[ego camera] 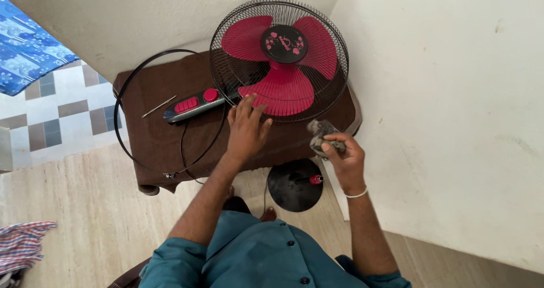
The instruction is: The person removes the front grill of a standing electric fan, then uses a screwdriver to detach the control panel and a rubber belt from the fan head. They wipe the fan blades and grill with a cloth. The fan remains partially disassembled on a brown-covered table.
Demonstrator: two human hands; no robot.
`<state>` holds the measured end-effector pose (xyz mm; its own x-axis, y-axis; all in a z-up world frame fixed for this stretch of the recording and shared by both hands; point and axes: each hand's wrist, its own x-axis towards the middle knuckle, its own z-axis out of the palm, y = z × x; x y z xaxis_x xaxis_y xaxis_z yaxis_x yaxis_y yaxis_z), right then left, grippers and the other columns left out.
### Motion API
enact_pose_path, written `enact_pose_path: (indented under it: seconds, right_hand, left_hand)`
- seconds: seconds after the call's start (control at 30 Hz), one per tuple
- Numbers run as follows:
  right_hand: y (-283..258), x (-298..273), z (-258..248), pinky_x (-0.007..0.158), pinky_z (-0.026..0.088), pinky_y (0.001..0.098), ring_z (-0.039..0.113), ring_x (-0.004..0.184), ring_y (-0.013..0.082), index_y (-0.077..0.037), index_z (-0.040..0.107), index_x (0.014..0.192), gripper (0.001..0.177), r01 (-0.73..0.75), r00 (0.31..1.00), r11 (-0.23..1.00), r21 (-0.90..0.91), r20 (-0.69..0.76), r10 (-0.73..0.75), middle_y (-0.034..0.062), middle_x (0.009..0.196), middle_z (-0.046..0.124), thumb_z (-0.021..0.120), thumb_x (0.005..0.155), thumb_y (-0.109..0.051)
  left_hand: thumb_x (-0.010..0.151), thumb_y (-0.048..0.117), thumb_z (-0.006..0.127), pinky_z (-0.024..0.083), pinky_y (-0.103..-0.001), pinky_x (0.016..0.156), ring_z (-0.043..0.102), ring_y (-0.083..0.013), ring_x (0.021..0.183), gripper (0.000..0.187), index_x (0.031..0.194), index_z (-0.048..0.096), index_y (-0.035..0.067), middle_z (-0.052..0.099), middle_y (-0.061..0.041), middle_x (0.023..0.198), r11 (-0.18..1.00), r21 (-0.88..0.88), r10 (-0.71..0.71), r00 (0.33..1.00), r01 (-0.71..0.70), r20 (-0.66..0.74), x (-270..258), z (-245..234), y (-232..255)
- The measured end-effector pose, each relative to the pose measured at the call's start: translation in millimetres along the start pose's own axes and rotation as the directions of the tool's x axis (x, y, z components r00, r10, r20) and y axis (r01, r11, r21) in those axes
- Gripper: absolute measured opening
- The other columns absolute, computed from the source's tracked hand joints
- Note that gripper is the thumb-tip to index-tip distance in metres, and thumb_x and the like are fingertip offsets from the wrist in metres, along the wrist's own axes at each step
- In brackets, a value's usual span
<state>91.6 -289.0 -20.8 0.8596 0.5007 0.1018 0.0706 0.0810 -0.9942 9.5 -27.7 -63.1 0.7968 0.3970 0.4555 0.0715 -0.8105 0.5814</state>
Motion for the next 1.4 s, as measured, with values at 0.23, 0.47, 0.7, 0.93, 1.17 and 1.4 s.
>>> enact_pose_path:
  seconds: [0.23,0.47,0.7,0.93,1.17,1.4]
  right_hand:
    - [-26,41,44,0.079,0.054,0.0264,0.065,0.091,0.0109,-0.005,0.073,0.111,0.015,0.296,0.955,0.84,-0.455,0.172,-0.243,0.0053,0.099,0.069,0.072,0.096,-0.003]
    - [-9,141,84,0.077,0.054,0.035,0.067,0.089,0.0253,-0.01,0.076,0.106,0.021,0.429,0.861,0.454,-0.781,0.202,-0.466,0.0088,0.093,0.066,0.072,0.089,0.002]
    - [7,224,110,0.082,0.051,0.0439,0.063,0.097,0.0288,-0.013,0.076,0.106,0.027,0.475,0.806,0.002,-0.88,0.434,-0.402,0.0078,0.103,0.067,0.081,0.082,-0.024]
    - [7,249,112,0.081,0.05,0.043,0.065,0.097,0.025,-0.016,0.077,0.104,0.024,0.483,0.851,-0.157,-0.862,0.504,-0.147,0.0052,0.1,0.068,0.078,0.084,-0.029]
    - [-8,259,122,0.084,0.051,0.0429,0.065,0.096,0.0231,-0.015,0.076,0.097,0.022,0.53,0.824,-0.257,-0.808,0.563,-0.071,0.0037,0.094,0.067,0.08,0.082,-0.031]
    - [-10,258,132,0.082,0.051,0.0408,0.065,0.096,0.0226,-0.014,0.075,0.092,0.009,0.573,0.777,-0.399,-0.716,0.629,-0.012,0.0049,0.094,0.067,0.07,0.085,-0.016]
  left_hand:
    - [0.091,0.04,0.071,0.015,-0.072,0.116,0.024,-0.0402,0.153,0.052,0.136,0.062,0.018,0.03,-0.019,0.163,1.0,0.015,0.002,0.994,-0.004,0.11,32,-2,-20]
    - [0.089,0.047,0.071,0.009,-0.076,0.115,0.02,-0.0414,0.153,0.053,0.136,0.064,0.023,0.028,-0.02,0.162,0.996,0.004,0.089,0.966,-0.093,0.243,76,-2,-52]
    - [0.086,0.049,0.072,0.01,-0.08,0.113,0.025,-0.0412,0.15,0.055,0.135,0.064,0.024,0.034,-0.017,0.16,0.98,0.012,0.184,0.927,-0.199,0.328,106,5,-67]
    - [0.083,0.044,0.077,0.013,-0.08,0.112,0.027,-0.0405,0.15,0.056,0.134,0.065,0.024,0.037,-0.017,0.159,0.967,-0.05,0.253,0.907,-0.251,0.337,118,5,-81]
    - [0.082,0.045,0.077,0.015,-0.079,0.112,0.029,-0.0393,0.149,0.055,0.133,0.066,0.026,0.039,-0.016,0.157,0.958,-0.082,0.287,0.901,-0.275,0.325,130,6,-89]
    - [0.082,0.048,0.076,0.019,-0.079,0.109,0.03,-0.0392,0.146,0.057,0.133,0.066,0.026,0.039,-0.017,0.156,0.953,-0.063,0.298,0.886,-0.295,0.355,136,6,-90]
